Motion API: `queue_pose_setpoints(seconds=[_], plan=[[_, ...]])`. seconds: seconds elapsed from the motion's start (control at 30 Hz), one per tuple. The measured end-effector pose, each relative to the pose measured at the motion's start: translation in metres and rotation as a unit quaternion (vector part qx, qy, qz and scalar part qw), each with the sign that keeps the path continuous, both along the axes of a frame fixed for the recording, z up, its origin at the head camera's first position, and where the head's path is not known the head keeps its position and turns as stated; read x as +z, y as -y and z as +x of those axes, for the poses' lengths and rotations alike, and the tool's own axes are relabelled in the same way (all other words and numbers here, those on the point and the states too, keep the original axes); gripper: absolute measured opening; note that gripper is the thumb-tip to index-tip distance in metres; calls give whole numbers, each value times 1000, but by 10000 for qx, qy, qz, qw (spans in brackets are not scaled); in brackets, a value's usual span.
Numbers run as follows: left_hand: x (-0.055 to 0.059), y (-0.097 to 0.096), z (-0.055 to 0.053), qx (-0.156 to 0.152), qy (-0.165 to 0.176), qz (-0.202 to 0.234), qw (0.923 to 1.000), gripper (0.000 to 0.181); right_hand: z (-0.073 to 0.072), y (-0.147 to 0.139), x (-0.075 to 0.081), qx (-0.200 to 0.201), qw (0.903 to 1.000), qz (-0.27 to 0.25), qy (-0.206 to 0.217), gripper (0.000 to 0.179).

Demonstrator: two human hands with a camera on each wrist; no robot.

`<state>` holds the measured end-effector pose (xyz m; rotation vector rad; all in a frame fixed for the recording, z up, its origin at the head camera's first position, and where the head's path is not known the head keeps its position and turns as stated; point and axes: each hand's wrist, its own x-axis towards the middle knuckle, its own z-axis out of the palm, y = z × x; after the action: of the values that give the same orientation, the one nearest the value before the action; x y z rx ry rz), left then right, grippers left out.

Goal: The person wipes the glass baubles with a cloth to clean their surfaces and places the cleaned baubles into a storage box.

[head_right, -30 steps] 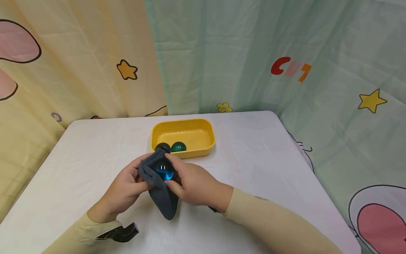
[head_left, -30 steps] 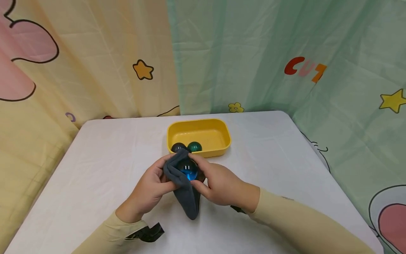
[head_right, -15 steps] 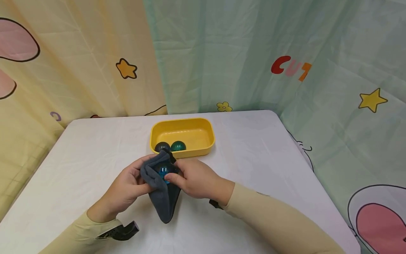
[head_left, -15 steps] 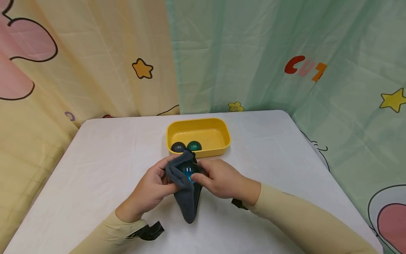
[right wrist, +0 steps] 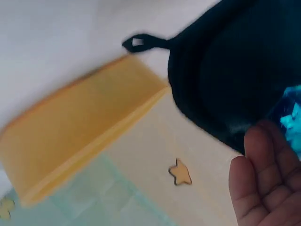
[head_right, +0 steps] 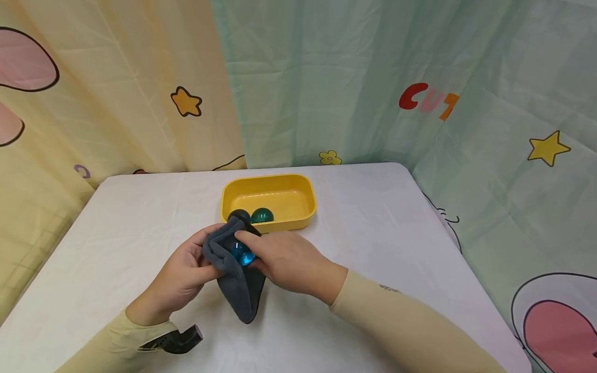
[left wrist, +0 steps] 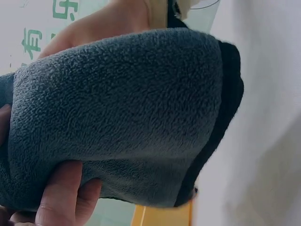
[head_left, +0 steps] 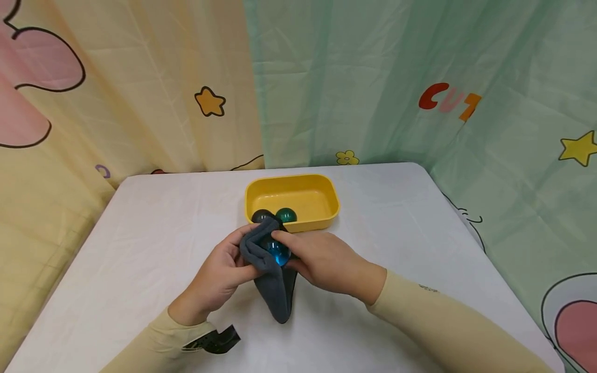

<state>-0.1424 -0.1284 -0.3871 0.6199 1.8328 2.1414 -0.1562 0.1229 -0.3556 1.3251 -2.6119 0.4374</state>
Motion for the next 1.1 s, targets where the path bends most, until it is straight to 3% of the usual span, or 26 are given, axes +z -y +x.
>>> queue_pose_setpoints(seconds=[0.07, 0.17, 0.23, 0.3, 0.37, 0.47, 0.5, 0.53, 0.6, 0.7, 0.77, 0.83, 0.93, 1.1], plan=[[0, 0, -1, -73, -3, -39, 10000, 73, -2, -1, 2, 51, 9996, 132, -251, 58], [-1, 0, -1, -156, -80, -77, 9998, 71, -3, -2, 4, 76, 9995, 175, -232, 56], [-2, -1, 0, -200, -138, -88, 9997, 70, -3, -2, 4, 13, 9999, 132, 94, 58], [-3, -1, 0, -233, -184, -111, 9995, 70, -3, -2, 2, -151, 9964, -73, 829, 58], [-3, -3, 0, -251, -182, -122, 9994, 70, -2, -1, -2, -364, 9831, -434, 1738, 53], [-5, -5, 1, -229, -162, -188, 9994, 70, -1, 1, -8, -746, 9463, -1076, 2955, 34], [-5, -5, 1, -221, -136, -202, 9995, 70, 0, 2, -10, -839, 9386, -1194, 3127, 29], [-5, -5, 2, -201, -115, -216, 9995, 70, 1, 3, -12, -926, 9371, -1227, 3135, 28], [-6, -5, 2, -158, -91, -222, 9996, 71, 4, 5, -14, -969, 9479, -1124, 2818, 33], [-5, -4, 3, -118, -86, -163, 9998, 74, 7, 6, -14, -790, 9803, -708, 1667, 48], [-4, -3, 3, -126, -116, -132, 9998, 75, 7, 4, -12, -536, 9927, -508, 956, 59], [-2, -2, 3, -146, -144, -112, 9997, 74, 6, 1, -9, -257, 9979, -313, 514, 67], [0, 0, 2, -175, -184, -88, 9996, 72, 3, -1, -3, 88, 9998, -2, 196, 69], [1, 1, 1, -247, -193, -44, 9995, 71, 0, -5, 3, 301, 9975, 378, -520, 65]])
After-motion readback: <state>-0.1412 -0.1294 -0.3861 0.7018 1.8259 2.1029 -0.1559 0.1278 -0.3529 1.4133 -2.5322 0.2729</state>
